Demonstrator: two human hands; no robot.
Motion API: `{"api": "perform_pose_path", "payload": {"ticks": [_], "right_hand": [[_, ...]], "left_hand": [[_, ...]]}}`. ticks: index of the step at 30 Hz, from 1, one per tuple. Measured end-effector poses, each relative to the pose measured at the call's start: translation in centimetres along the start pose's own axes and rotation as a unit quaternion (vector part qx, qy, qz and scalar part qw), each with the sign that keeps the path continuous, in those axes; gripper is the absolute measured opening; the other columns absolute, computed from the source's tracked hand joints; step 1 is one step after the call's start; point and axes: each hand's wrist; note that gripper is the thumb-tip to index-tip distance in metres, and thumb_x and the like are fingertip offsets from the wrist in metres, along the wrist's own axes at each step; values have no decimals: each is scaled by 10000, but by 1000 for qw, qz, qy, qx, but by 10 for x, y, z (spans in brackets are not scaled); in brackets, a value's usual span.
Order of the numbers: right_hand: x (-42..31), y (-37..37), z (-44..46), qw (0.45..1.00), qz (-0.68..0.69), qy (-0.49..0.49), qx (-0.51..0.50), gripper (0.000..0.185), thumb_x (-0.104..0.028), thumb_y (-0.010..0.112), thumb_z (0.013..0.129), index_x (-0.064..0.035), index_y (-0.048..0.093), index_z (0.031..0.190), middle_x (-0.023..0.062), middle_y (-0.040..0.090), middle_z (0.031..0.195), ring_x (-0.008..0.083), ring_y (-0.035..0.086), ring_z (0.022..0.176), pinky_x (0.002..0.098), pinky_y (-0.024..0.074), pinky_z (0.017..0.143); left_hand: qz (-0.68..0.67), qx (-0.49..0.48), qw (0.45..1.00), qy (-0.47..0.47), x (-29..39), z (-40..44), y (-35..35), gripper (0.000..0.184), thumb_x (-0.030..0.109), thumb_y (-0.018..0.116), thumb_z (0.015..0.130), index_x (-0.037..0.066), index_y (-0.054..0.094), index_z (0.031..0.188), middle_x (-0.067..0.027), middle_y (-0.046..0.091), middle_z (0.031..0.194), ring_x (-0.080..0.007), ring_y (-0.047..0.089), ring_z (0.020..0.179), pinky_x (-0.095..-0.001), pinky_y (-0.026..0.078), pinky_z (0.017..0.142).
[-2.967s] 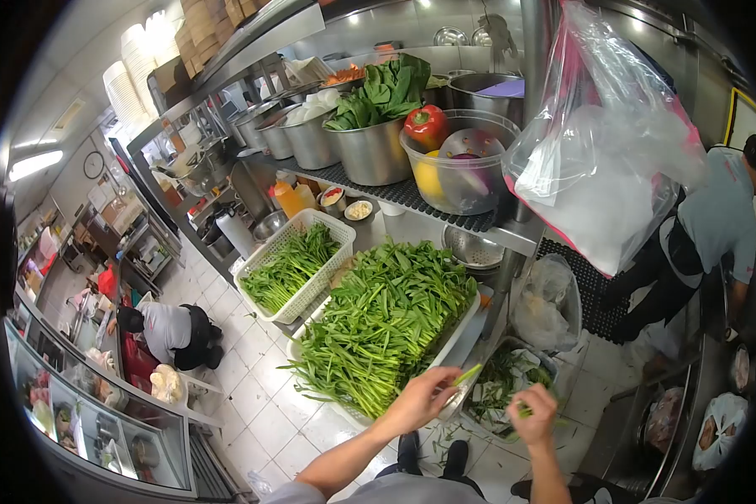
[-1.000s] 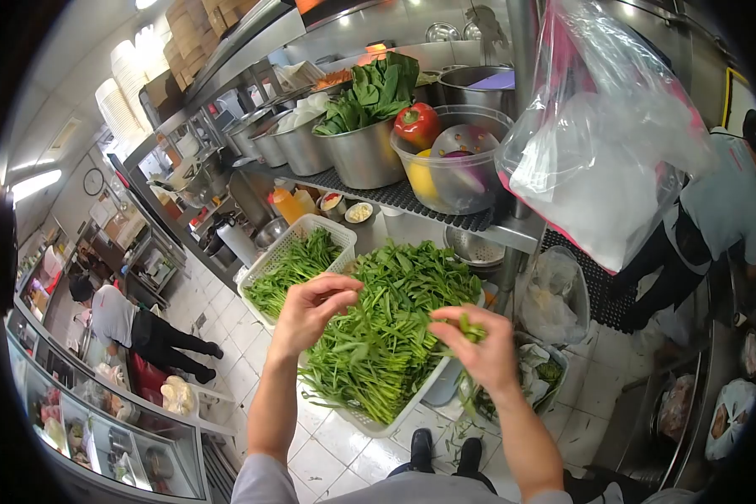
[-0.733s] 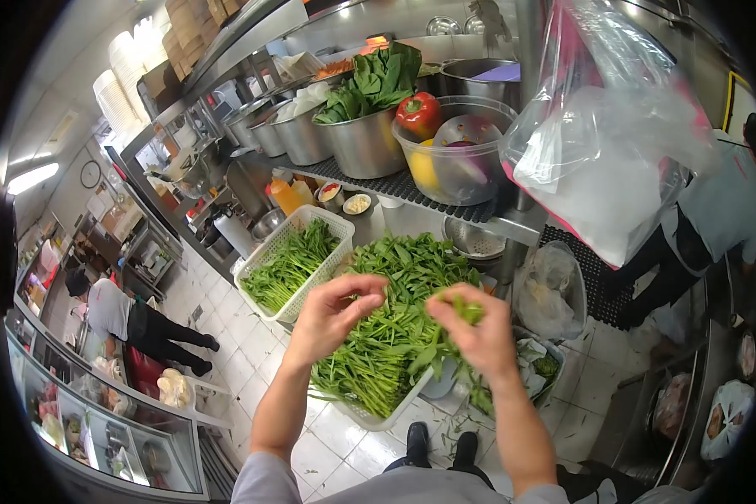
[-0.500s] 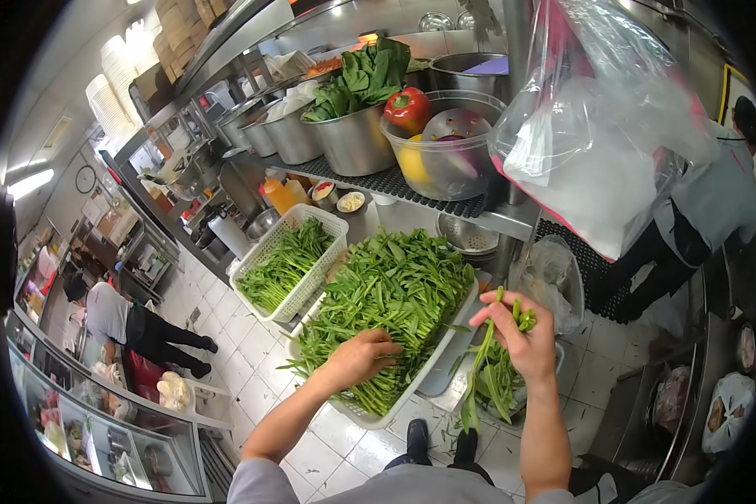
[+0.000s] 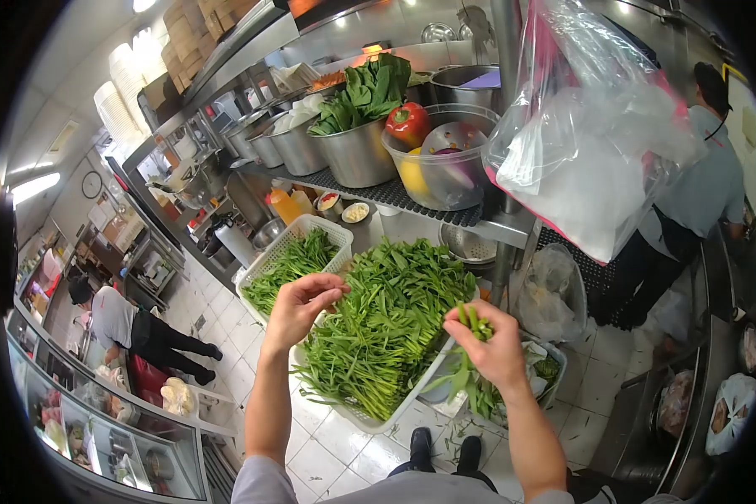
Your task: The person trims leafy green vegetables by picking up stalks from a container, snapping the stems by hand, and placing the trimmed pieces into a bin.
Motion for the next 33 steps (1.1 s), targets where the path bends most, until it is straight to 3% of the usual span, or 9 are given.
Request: {"api": "perform_pose_path", "payload": {"ticks": [7,10,11,15,19,22,25,28,33], "right_hand": [[-10,43,26,990,-44,20,-132,242,-233,782,853,-24,695,940,-14,635,757,64,556,683,228,436,632],[13,35,35,973,117,113,-164,190,-134,774,849,-10,677,956,-19,595,710,64,536,599,222,417,556],[18,35,33,960,200,122,-155,192,-157,769,855,-16,655,918,-3,612,726,77,535,595,234,421,558],[15,26,20,980,77,121,-140,121,-140,729,863,-41,661,881,0,612,721,73,556,631,239,420,578],[25,-6,5,986,109,108,-60,77,-112,684,883,-48,642,892,13,633,759,87,562,622,239,441,586],[32,-25,-1,987,116,113,1,77,-99,667,892,-26,646,907,6,631,760,79,550,642,246,446,591],[43,-31,-2,997,25,67,37,86,-92,665,894,-7,657,912,-4,622,748,71,553,657,239,442,600],[33,-25,-5,998,-28,33,52,103,-95,673,895,4,671,925,-9,612,733,66,559,658,231,438,609],[25,-6,2,996,63,57,8,130,-80,670,900,3,686,998,12,635,742,79,595,653,241,474,619]], "left_hand": [[-52,-83,995,-8,19,7,49,172,42,648,930,14,675,1098,-53,715,1024,-111,665,882,-250,548,729],[-22,-106,993,42,16,8,61,204,20,644,926,10,665,1128,-50,713,1010,-121,663,897,-249,540,743],[-28,-111,992,54,12,7,63,221,68,664,921,0,671,1131,-58,720,1037,-145,674,942,-272,539,832],[-79,-94,992,17,16,0,79,240,50,682,895,4,677,1131,-99,724,1066,-164,679,962,-285,529,853],[223,-83,963,127,-26,-10,59,234,31,694,848,38,698,1082,-119,699,1093,-276,681,977,-357,546,835],[338,-204,906,154,-87,-26,56,213,73,703,850,55,703,1062,-130,685,1043,-302,666,949,-378,540,840],[382,-222,888,125,-91,-33,62,183,101,701,858,44,700,1032,-132,671,982,-306,657,917,-393,535,827],[310,-140,936,94,-73,-26,45,155,98,691,869,39,694,1012,-129,656,939,-298,651,878,-389,533,792],[206,8,977,51,-25,-18,8,120,87,621,937,13,660,1022,-100,645,940,-199,634,821,-324,524,733]]}}
Point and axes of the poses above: each hand's wrist, its own z-axis towards the middle knuckle, its own y-axis out of the palm, x = y × z
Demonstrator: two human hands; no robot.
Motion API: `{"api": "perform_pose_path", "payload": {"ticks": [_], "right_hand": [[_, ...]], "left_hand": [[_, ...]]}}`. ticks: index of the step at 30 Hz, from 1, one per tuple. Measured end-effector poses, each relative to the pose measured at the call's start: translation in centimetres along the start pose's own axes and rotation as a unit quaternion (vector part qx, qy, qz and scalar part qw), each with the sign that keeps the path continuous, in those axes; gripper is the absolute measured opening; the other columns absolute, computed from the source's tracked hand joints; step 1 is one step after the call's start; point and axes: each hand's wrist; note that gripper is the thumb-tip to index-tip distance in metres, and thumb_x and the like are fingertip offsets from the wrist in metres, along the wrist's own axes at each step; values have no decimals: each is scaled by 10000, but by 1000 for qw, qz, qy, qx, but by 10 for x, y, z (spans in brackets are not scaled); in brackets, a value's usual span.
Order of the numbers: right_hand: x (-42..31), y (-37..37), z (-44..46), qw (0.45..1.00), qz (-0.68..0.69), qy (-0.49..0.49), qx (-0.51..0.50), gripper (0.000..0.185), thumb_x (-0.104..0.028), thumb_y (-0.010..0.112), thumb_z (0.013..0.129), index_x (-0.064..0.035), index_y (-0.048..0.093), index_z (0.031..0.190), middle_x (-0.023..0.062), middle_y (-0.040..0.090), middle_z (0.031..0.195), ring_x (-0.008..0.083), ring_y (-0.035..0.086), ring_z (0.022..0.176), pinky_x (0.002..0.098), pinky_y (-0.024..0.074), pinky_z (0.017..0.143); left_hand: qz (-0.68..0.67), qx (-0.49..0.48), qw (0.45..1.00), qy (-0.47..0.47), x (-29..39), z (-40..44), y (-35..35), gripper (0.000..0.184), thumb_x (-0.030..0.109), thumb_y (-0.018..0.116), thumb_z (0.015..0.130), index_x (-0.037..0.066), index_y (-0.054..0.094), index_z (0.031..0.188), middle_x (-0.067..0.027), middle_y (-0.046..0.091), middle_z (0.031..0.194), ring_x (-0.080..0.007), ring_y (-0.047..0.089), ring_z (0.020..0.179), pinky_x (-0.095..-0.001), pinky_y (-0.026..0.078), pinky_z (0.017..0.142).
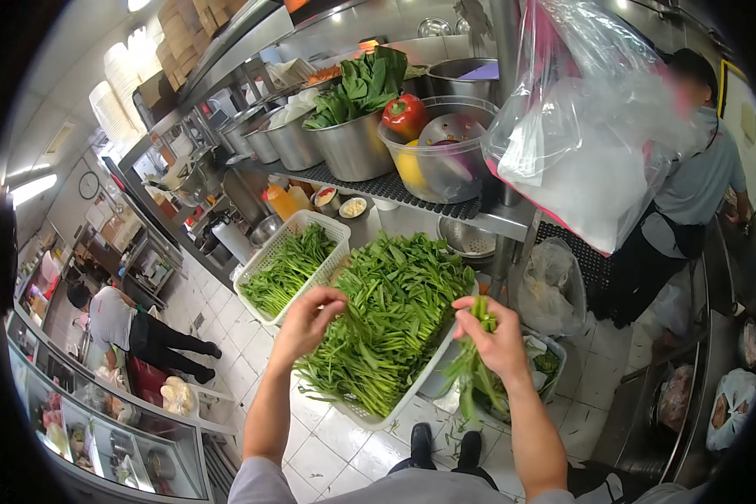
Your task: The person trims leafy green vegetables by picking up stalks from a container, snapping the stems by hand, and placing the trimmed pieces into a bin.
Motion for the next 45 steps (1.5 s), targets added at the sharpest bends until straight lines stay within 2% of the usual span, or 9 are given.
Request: {"api": "perform_pose_path", "payload": {"ticks": [2,9,11,18,26,32,38,41,45], "right_hand": [[-8,16,6,999,6,-12,-35,147,-73,666,905,-4,688,1033,24,653,753,94,627,671,248,499,624],[-24,86,46,964,-214,-101,-123,342,-230,805,826,31,704,1022,39,671,754,81,563,610,271,481,595],[-26,88,51,983,-115,3,-140,313,-230,788,843,44,693,961,25,636,718,71,548,584,260,462,552],[-7,56,61,979,109,81,-152,184,-152,707,895,9,680,978,40,643,796,98,541,556,256,404,496],[-18,73,48,990,-11,8,-143,197,-181,726,883,-32,685,1005,-40,636,797,42,549,643,205,433,575],[-10,40,37,998,55,-20,-6,135,-177,706,881,-62,659,934,6,665,801,62,568,650,216,448,562],[-4,-13,27,992,112,-31,44,178,-202,597,955,-78,574,1081,52,634,808,80,539,647,222,434,583],[2,-17,24,988,113,-42,92,160,-134,619,942,-24,608,1057,38,602,750,90,528,626,237,413,586],[0,-17,21,993,52,-72,84,134,-100,645,924,20,654,981,36,597,716,98,571,657,247,455,623]], "left_hand": [[-54,8,997,-50,8,6,-15,122,84,611,947,11,653,1036,-79,638,955,-168,624,812,-306,518,732],[-85,-54,993,65,59,21,-7,172,38,587,954,20,644,1116,-72,622,991,-139,621,825,-275,519,740],[-109,-42,992,40,51,21,-7,245,16,580,954,28,619,1196,-62,628,1026,-138,632,867,-275,525,769],[-193,2,981,1,18,15,-24,313,11,540,979,23,568,1291,-36,627,1065,-119,623,968,-264,536,812],[-106,10,991,86,61,27,11,336,-2,610,926,47,597,1259,-86,610,1111,-156,645,956,-281,561,812],[-130,45,990,43,45,17,17,280,42,677,892,50,640,1170,-86,628,1035,-177,651,930,-295,562,777],[180,-151,968,91,-33,-26,46,205,92,679,881,69,695,1084,-103,661,1021,-280,652,920,-364,531,834],[133,-132,981,59,-48,-30,46,169,114,690,870,56,717,1027,-105,654,1015,-295,649,953,-383,524,838],[-32,-15,996,-82,-28,-16,4,170,146,708,890,24,717,1009,-73,653,962,-140,604,863,-301,495,748]]}}
Point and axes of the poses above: each hand's wrist, its own z-axis towards the middle knuckle, its own y-axis out of the palm, x = y × z
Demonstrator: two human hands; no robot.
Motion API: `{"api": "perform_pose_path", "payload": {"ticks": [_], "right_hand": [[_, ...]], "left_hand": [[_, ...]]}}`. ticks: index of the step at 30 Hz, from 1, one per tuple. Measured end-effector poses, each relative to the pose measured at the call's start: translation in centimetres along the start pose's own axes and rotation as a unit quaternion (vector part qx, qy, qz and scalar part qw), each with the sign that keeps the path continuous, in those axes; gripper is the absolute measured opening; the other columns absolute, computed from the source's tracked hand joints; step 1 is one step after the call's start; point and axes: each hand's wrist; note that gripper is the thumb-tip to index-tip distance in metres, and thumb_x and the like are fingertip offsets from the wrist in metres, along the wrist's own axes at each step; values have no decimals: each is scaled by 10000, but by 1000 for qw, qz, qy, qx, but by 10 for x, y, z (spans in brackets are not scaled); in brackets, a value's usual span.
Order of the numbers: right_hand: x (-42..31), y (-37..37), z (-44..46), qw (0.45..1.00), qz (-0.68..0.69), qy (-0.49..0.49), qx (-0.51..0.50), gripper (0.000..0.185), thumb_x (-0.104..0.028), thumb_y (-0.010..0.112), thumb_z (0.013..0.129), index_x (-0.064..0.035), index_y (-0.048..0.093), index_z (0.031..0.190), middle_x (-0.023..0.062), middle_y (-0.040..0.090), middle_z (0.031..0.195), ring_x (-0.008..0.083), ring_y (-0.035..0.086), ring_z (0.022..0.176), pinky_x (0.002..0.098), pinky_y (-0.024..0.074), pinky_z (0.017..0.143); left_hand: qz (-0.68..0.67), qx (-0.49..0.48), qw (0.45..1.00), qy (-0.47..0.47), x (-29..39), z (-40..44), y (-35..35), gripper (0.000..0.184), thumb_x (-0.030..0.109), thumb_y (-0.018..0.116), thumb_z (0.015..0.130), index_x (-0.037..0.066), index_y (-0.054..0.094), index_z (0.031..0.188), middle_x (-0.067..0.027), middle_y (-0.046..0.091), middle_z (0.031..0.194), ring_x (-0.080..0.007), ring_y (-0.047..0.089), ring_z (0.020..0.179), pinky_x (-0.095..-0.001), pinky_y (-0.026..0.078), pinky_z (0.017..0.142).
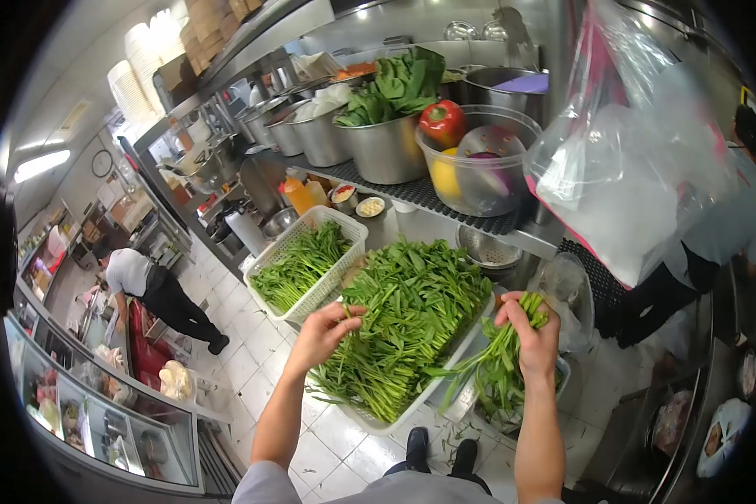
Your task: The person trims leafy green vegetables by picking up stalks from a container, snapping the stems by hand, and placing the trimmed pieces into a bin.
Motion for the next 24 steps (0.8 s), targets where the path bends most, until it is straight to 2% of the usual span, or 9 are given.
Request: {"api": "perform_pose_path", "payload": {"ticks": [1,5,8,13,15,16,18,21,24], "right_hand": [[-1,9,-1,1000,11,-16,-17,131,-94,648,921,18,660,987,36,600,713,99,583,665,246,466,627],[-23,56,-10,985,-109,34,-127,179,-134,727,885,-23,719,1025,14,662,767,79,589,663,225,471,593],[-13,84,-11,973,-115,51,-192,222,-166,785,840,-9,731,988,1,692,805,64,572,682,232,465,628],[-12,69,-19,987,-26,48,-153,87,-85,694,885,-41,667,815,0,607,709,61,516,568,222,389,494],[15,33,-18,999,42,22,-27,83,-121,660,921,-57,617,891,44,610,811,99,523,553,252,397,446],[27,2,-7,998,-10,-20,-53,79,-113,636,939,-46,612,905,57,624,815,125,577,616,268,456,516],[55,-47,6,999,-8,7,-52,128,-165,637,950,-42,601,954,50,599,779,120,575,636,269,457,562],[36,-51,-10,994,-102,24,-1,189,-211,615,949,-30,664,969,83,676,889,217,613,822,363,497,765],[12,-39,-22,988,-154,-9,-14,173,-193,610,962,-45,628,875,36,616,820,173,556,758,333,471,724]], "left_hand": [[-32,18,999,-38,5,3,-7,164,149,719,894,2,712,968,-43,670,978,-73,551,812,-262,468,696],[-117,9,993,9,36,8,-5,257,220,794,824,18,728,969,-32,710,924,-78,500,687,-251,437,622],[-67,-71,992,78,64,6,15,288,238,821,791,26,740,968,-28,728,845,-91,616,714,-254,500,652],[-64,-128,986,83,62,-2,32,333,312,731,881,38,717,1069,-74,741,942,-164,696,844,-307,551,766],[-111,-144,981,70,27,0,53,334,329,657,935,42,701,1098,-99,726,993,-200,685,924,-336,544,817],[-111,-160,978,73,3,-2,71,323,321,625,954,47,693,1111,-108,709,1032,-229,673,974,-355,539,839],[116,-47,973,194,-43,-4,113,246,262,641,920,51,675,1041,-128,631,1051,-320,623,1000,-417,540,825],[213,-116,956,167,-59,-5,121,199,223,634,896,48,630,991,-127,549,1038,-357,559,1026,-452,518,811],[248,-79,945,198,-44,-11,103,194,234,632,895,49,611,949,-121,538,996,-338,553,989,-458,502,781]]}}
Point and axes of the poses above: each hand's wrist, its own z-axis towards the middle knuckle, its own y-axis out of the palm, x = y × z
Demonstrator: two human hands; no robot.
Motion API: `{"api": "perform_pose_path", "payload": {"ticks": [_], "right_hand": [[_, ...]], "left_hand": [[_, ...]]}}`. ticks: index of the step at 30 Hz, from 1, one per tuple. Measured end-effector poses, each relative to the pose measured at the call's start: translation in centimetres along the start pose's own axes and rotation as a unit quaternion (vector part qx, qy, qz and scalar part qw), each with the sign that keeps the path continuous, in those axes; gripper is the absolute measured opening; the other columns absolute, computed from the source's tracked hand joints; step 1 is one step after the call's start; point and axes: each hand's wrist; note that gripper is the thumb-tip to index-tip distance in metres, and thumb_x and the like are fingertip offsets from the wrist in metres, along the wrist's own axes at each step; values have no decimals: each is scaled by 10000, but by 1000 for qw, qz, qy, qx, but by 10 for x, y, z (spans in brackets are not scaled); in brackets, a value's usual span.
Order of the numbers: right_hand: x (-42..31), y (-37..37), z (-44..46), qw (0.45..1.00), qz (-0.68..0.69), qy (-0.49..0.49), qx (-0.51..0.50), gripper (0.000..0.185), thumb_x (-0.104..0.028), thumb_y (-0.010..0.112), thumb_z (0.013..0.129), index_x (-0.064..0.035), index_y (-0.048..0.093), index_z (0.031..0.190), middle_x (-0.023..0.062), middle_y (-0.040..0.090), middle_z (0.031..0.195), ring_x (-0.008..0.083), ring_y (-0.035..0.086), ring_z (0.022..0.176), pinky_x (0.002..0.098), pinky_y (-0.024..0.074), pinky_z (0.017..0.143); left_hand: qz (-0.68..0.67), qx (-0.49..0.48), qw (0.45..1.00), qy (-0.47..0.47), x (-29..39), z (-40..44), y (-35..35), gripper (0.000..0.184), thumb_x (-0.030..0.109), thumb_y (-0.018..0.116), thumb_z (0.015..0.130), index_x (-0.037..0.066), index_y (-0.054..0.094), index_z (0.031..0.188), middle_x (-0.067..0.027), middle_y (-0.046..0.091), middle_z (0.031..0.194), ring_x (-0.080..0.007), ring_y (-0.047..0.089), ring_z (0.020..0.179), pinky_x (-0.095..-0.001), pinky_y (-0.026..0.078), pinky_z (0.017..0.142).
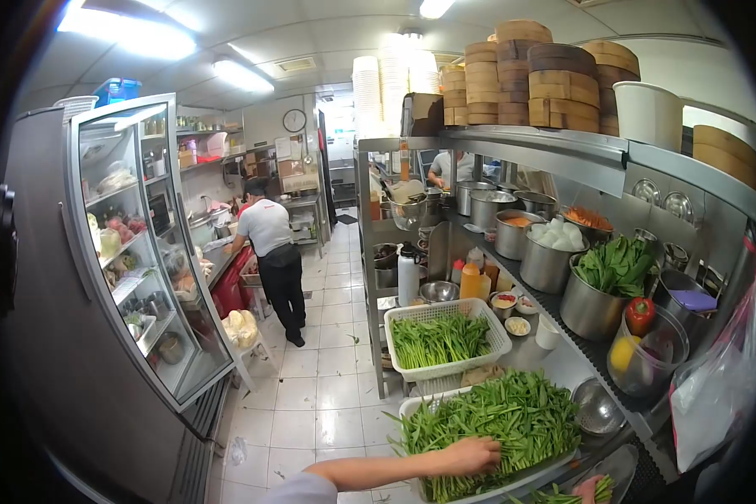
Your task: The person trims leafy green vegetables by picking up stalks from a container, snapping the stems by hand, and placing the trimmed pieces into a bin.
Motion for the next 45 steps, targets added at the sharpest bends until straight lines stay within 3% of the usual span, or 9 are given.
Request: {"api": "perform_pose_path", "payload": {"ticks": [6,9,15,25,34,35,38,40,45], "right_hand": [[-43,21,-10,992,-54,-73,-84,195,-245,649,942,-52,665,915,93,646,832,233,589,794,353,469,766],[-13,41,-2,991,68,-83,-79,61,-63,626,934,-10,607,957,70,642,822,143,633,718,277,492,678],[-60,75,11,992,68,-48,-90,51,-4,696,860,1,662,897,42,654,775,109,610,692,261,483,645],[-96,156,45,958,-48,-75,-274,180,-163,789,816,-23,721,906,-16,683,787,46,575,697,232,471,641],[-61,162,55,945,52,88,-311,202,-192,783,825,-31,714,927,-27,645,736,42,545,622,222,431,548],[-59,163,55,945,61,97,-307,196,-190,783,826,-36,714,926,-26,639,726,45,544,612,222,427,538],[-54,165,52,951,122,114,-262,186,-183,771,839,-35,708,931,-18,620,697,57,549,591,226,425,522],[-54,158,56,955,150,105,-234,178,-175,756,852,-27,702,934,-15,612,687,63,551,581,225,421,519],[-70,123,70,977,155,54,-134,164,-146,719,887,2,692,951,-11,601,662,65,537,560,223,406,525]], "left_hand": [[-111,195,973,-56,-10,4,-81,196,203,628,930,38,623,1037,-129,619,1017,-296,616,970,-395,502,887],[-101,303,946,-61,-12,1,-127,168,175,649,934,48,645,1043,-114,648,1037,-265,625,991,-365,500,876],[-413,268,861,-128,-4,-3,-184,168,133,590,990,10,628,1097,-16,664,910,-66,598,823,-220,493,721],[-435,167,880,-89,25,25,-171,214,129,581,994,-3,649,1148,-37,655,995,-103,634,872,-248,547,730],[-432,178,879,-93,9,30,-114,286,158,576,1001,6,643,1233,-66,599,1153,-115,590,999,-262,516,807],[-415,147,894,-80,5,30,-111,358,190,531,1027,58,563,1358,-61,571,1260,-103,572,1024,-263,508,837],[-636,76,758,-124,10,29,-109,443,224,479,1050,106,427,1474,-51,537,1357,-97,568,1031,-265,484,902],[-587,48,799,-125,-1,17,-97,536,300,462,1052,112,312,1531,-53,538,1386,-138,573,1105,-302,450,983],[-292,-59,937,-181,-15,-2,-98,530,364,555,1003,79,462,1440,-137,597,1331,-250,566,1210,-353,418,1033]]}}
Point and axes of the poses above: each hand's wrist, its own z-axis towards the middle knuckle, its own y-axis out of the palm, x = y × z
